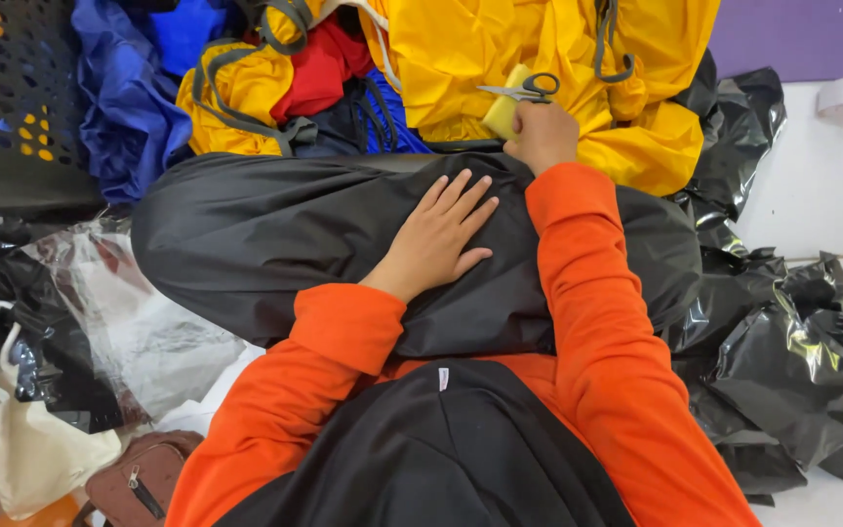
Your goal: Trimming excess material from a black elasticated cover with scissors and then wiping it clean with a sponge.
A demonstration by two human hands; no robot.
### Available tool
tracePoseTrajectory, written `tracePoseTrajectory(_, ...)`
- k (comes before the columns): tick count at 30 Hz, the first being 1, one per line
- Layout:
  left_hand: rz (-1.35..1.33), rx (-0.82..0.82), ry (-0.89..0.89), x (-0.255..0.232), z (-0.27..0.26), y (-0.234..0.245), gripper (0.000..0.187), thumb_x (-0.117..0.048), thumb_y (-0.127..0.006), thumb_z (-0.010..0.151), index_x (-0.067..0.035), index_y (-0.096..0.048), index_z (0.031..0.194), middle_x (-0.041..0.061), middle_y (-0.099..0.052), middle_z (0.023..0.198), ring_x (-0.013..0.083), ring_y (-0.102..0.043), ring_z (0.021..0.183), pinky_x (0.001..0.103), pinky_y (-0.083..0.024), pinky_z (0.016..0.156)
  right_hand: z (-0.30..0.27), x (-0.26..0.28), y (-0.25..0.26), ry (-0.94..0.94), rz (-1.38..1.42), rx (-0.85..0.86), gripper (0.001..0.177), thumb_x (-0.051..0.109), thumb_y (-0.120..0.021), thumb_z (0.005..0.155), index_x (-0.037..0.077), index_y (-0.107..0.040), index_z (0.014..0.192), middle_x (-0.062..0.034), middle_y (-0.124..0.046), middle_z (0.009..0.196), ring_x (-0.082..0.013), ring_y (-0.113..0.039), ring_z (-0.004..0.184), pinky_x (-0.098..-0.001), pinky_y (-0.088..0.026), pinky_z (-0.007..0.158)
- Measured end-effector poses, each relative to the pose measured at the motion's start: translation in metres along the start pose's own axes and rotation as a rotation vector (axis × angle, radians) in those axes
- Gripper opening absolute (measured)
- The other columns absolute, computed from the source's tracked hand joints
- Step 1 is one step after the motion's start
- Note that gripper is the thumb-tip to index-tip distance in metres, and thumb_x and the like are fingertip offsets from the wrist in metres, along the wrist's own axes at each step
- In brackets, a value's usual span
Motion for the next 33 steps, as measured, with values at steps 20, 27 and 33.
tracePoseTrajectory(20, -0.237, 0.031, 0.071, 0.008, 0.004, 0.008, 0.069, -0.050, -0.063, 0.098, -0.011, -0.048, 0.153, 0.016, -0.040, 0.162, 0.0381, -0.027, 0.155, 0.053, -0.014, 0.129, -0.168, 0.055, 0.232, 0.278, 0.664, -0.557, 0.028, 0.006, -0.040, 0.112, -0.007, -0.055, 0.092, -0.0344, -0.064, 0.126, -0.0555, -0.058, 0.126, -0.0570, -0.044, 0.105)
tracePoseTrajectory(27, 0.141, -0.302, 0.179, 0.010, -0.028, 0.074, 0.037, -0.011, -0.069, 0.093, 0.003, -0.070, 0.127, 0.022, -0.058, 0.147, 0.0408, -0.040, 0.147, 0.054, -0.028, 0.122, -0.228, 0.144, 0.116, 0.303, 0.394, -0.052, 0.047, 0.022, -0.073, 0.069, 0.008, -0.048, 0.107, -0.0251, -0.035, 0.159, -0.0592, -0.032, 0.143, -0.0740, -0.027, 0.108)
tracePoseTrajectory(33, 0.057, -0.039, 0.377, 0.029, -0.085, 0.070, 0.076, -0.048, -0.071, 0.088, -0.008, -0.054, 0.151, 0.023, -0.039, 0.163, 0.0483, -0.024, 0.154, 0.072, -0.011, 0.120, -0.224, 0.172, 0.115, 0.191, 0.332, -0.367, 0.060, 0.043, -0.081, 0.082, 0.014, -0.066, 0.132, -0.0190, -0.055, 0.125, -0.0467, -0.057, 0.113, -0.0580, -0.046, 0.095)
Point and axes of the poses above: each hand's wrist, its own z-axis towards the middle knuckle, its own y-axis out of the back of the hand, x = y × z, the point moved 10 cm from there along z, towards the middle knuckle
